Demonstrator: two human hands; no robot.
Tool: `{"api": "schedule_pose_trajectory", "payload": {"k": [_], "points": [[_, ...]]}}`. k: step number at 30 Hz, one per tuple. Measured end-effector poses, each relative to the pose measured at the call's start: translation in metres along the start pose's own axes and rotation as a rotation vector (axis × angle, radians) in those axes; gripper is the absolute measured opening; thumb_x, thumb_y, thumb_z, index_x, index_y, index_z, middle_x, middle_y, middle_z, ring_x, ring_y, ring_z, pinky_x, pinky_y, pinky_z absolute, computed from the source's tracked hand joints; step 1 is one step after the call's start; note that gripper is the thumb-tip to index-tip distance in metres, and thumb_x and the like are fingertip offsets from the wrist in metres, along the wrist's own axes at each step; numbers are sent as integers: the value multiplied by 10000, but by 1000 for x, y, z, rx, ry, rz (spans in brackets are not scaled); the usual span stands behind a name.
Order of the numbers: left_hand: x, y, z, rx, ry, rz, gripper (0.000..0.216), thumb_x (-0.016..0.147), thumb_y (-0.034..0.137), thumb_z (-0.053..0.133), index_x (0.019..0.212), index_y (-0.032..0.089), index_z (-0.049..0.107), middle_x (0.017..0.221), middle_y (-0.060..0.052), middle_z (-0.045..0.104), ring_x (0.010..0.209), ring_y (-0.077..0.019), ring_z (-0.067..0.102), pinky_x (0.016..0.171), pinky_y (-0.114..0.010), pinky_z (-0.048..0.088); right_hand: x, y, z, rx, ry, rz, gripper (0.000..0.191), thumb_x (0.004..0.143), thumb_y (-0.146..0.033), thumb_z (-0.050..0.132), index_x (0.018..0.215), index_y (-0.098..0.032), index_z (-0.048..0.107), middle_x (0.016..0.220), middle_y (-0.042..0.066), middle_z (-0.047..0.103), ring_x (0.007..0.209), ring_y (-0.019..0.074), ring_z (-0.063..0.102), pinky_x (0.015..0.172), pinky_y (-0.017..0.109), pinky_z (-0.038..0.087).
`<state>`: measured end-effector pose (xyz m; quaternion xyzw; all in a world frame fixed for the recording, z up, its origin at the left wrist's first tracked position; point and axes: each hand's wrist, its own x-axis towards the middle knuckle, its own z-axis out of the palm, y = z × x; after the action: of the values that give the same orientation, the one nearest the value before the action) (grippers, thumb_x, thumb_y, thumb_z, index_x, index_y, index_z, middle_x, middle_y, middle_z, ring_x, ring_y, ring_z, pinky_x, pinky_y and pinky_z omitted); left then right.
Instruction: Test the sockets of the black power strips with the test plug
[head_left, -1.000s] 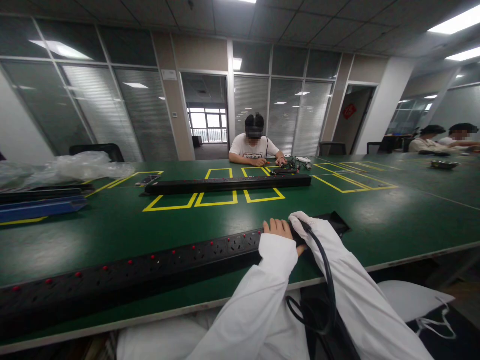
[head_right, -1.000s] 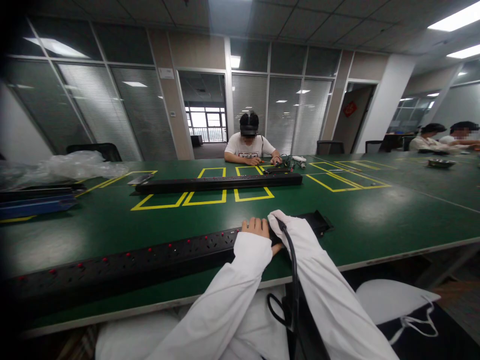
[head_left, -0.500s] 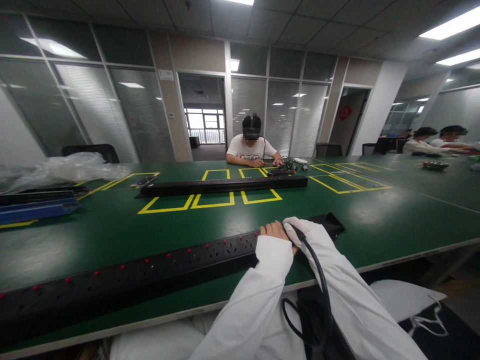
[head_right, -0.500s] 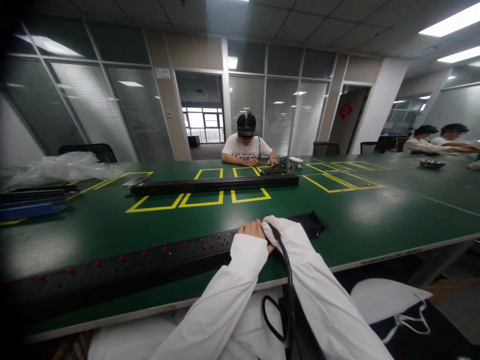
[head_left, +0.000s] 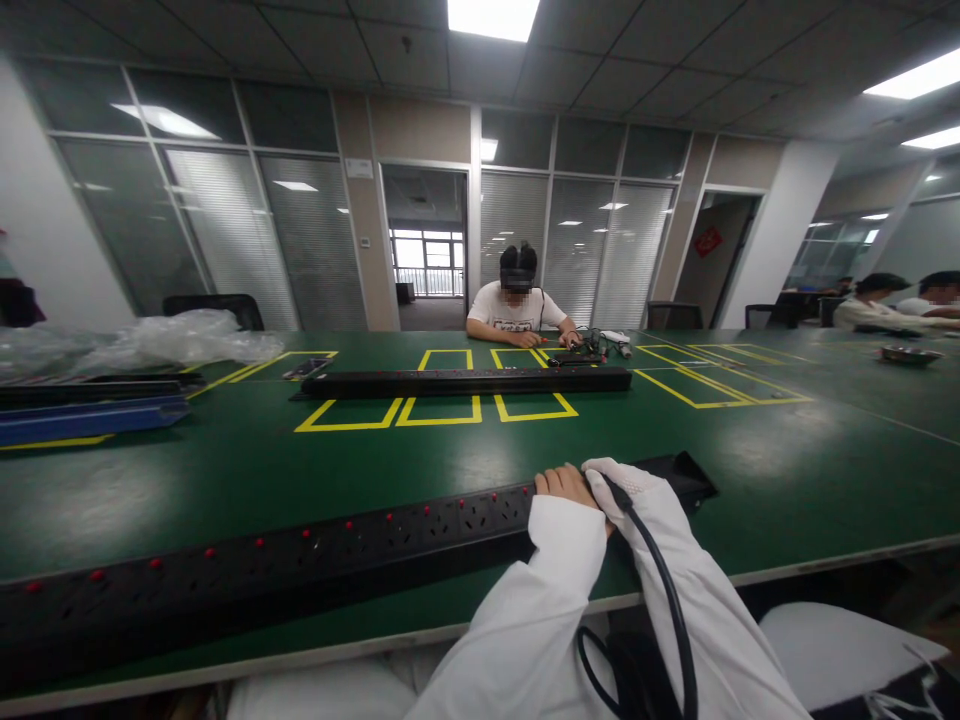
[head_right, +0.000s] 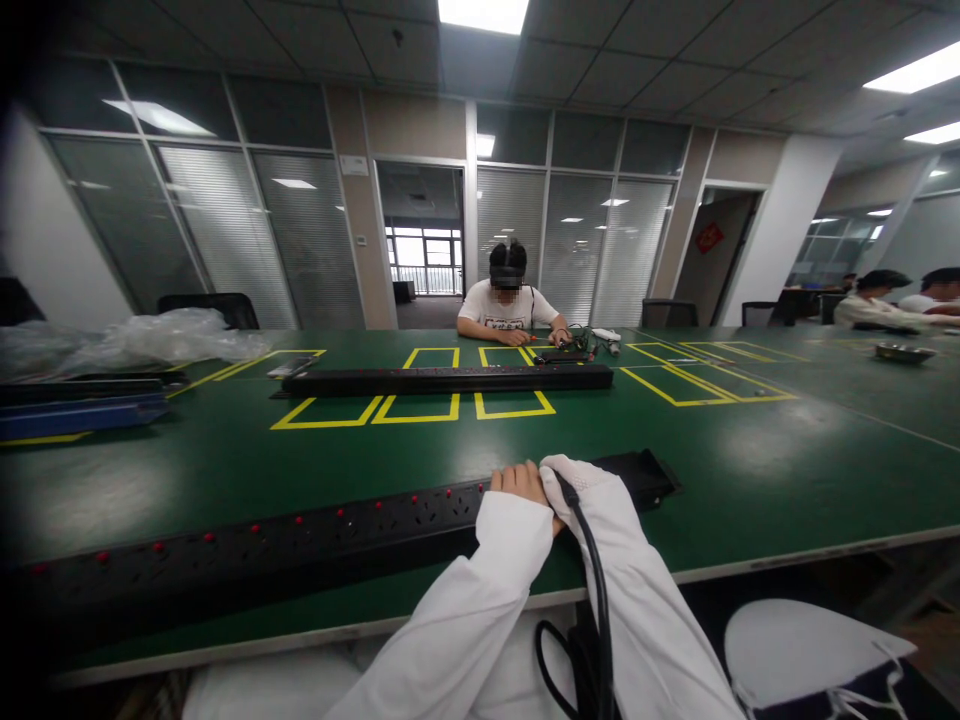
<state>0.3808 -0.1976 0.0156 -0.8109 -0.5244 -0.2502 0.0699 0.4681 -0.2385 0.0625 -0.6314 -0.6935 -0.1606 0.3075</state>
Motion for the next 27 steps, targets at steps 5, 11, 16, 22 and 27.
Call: {"api": "schedule_pose_trajectory", "payload": {"k": [5, 11, 16, 22, 27], "points": [[-2, -3, -7, 8, -25, 30, 477, 688, 422, 579, 1010, 70, 569, 915, -139, 588, 815, -276, 508, 776, -427, 355, -10, -9, -5, 7, 5, 45, 342, 890, -446, 409, 968, -179, 608, 834, 29, 624, 729, 78, 569, 714, 260, 475], [-6, -6, -5, 21, 21, 88, 586, 697, 427, 557, 1130, 33, 536, 952, -158, 592, 845, -287, 505, 803, -435, 345, -23, -21, -8, 13, 42, 107, 332, 887, -428, 429, 1035, -172, 580, 968, 39, 604, 837, 93, 570, 776, 285, 480], [-8, -7, 5, 42, 71, 84, 534, 744, 351, 523, 1184, 48, 522, 979, -162, 604, 891, -295, 506, 833, -439, 337, -18, -20, -10, -8, 57, 132, 296, 892, -396, 429, 972, -178, 613, 874, 20, 621, 781, 81, 562, 762, 274, 467], [-10, -9, 6, 27, 80, 98, 601, 710, 384, 560, 1200, 40, 504, 1025, -177, 590, 923, -307, 503, 857, -441, 336, -17, -18, -11, -39, 39, 114, 303, 888, -404, 437, 980, -175, 611, 906, 25, 626, 798, 83, 569, 767, 278, 473], [-11, -11, 5, 37, 58, 121, 630, 667, 381, 597, 1199, 58, 498, 1031, -175, 579, 923, -308, 498, 850, -441, 343, -24, -19, -12, -46, 33, 113, 327, 886, -419, 436, 1048, -176, 581, 1014, 47, 603, 868, 98, 570, 797, 294, 481]]}}
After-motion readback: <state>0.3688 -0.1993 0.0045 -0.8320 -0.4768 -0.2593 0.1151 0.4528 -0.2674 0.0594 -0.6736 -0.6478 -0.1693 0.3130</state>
